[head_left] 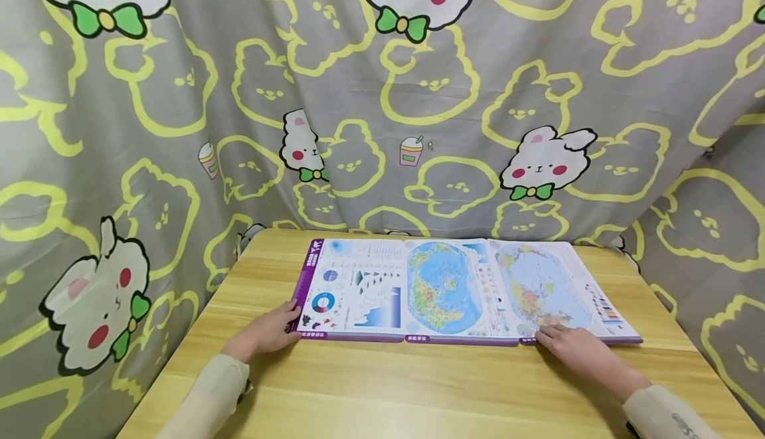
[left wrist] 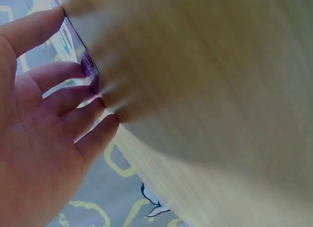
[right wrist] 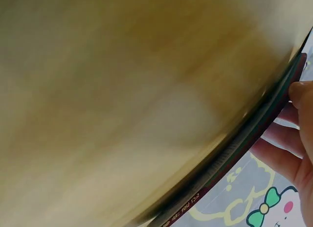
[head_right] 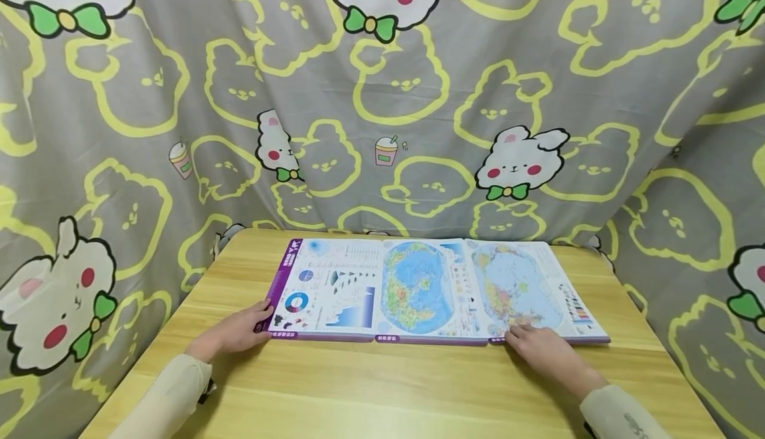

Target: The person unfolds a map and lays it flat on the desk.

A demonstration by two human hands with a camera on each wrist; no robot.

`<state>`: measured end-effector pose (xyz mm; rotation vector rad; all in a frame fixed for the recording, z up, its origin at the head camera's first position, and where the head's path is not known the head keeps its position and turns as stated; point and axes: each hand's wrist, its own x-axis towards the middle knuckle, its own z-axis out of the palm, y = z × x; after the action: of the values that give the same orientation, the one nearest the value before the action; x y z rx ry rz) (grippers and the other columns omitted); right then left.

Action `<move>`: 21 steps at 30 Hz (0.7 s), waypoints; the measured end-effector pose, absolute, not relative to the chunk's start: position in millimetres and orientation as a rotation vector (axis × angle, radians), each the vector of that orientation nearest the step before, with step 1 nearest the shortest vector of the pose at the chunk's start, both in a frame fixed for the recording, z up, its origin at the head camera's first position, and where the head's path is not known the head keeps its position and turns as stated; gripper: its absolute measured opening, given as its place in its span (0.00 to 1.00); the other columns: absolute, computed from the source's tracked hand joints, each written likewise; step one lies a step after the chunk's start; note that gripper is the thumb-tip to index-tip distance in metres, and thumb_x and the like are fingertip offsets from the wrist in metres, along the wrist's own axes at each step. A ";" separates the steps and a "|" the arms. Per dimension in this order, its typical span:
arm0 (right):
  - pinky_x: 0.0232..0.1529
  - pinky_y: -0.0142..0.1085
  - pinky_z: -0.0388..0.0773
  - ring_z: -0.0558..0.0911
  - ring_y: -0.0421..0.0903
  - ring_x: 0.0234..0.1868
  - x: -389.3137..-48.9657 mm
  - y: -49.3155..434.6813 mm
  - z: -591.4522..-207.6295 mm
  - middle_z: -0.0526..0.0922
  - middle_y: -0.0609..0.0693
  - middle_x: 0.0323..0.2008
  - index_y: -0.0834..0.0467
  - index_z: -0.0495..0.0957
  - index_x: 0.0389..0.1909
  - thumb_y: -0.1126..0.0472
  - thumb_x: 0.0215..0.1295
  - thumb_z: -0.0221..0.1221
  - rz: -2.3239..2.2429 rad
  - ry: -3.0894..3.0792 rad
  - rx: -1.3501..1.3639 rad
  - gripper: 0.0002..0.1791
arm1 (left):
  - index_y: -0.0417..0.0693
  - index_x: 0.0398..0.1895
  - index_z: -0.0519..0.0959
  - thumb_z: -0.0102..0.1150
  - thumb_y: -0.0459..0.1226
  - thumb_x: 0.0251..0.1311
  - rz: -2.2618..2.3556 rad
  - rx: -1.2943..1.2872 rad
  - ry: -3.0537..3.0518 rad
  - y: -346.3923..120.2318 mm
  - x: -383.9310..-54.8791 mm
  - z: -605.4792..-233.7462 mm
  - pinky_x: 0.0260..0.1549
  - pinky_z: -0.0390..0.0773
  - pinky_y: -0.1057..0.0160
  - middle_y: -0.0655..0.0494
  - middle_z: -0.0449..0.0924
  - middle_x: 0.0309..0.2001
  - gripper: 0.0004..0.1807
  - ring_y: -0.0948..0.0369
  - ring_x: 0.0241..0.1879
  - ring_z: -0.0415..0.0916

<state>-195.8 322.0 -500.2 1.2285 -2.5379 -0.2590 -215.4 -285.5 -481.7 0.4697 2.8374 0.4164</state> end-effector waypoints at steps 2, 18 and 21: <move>0.23 0.41 0.79 0.82 0.54 0.38 -196.0 321.1 -500.9 0.82 0.56 0.39 0.61 0.80 0.39 0.71 0.49 0.57 -0.273 -2.546 1.231 0.14 | 0.28 0.65 0.63 0.58 0.41 0.62 0.413 0.458 2.835 -286.8 -216.1 -481.5 0.64 0.55 0.44 0.32 0.52 0.69 0.34 0.38 0.67 0.52; 0.32 0.46 0.81 0.81 0.58 0.38 -201.1 323.3 -503.3 0.81 0.58 0.39 0.61 0.82 0.46 0.71 0.46 0.57 -0.153 -2.522 1.279 0.21 | 0.29 0.66 0.62 0.57 0.42 0.63 0.420 0.416 2.808 -288.3 -220.0 -482.4 0.65 0.54 0.44 0.33 0.51 0.69 0.34 0.39 0.68 0.50; 0.34 0.47 0.81 0.81 0.57 0.39 -199.6 321.1 -501.0 0.81 0.59 0.39 0.61 0.82 0.46 0.71 0.47 0.59 -0.148 -2.570 1.251 0.21 | 0.29 0.66 0.62 0.57 0.42 0.63 0.423 0.413 2.804 -287.8 -219.7 -482.4 0.65 0.54 0.43 0.32 0.51 0.69 0.34 0.39 0.68 0.49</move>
<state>-199.6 321.1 -501.0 1.2512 -2.5704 -0.1481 -219.7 -287.8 -482.4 0.4131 2.8045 0.4229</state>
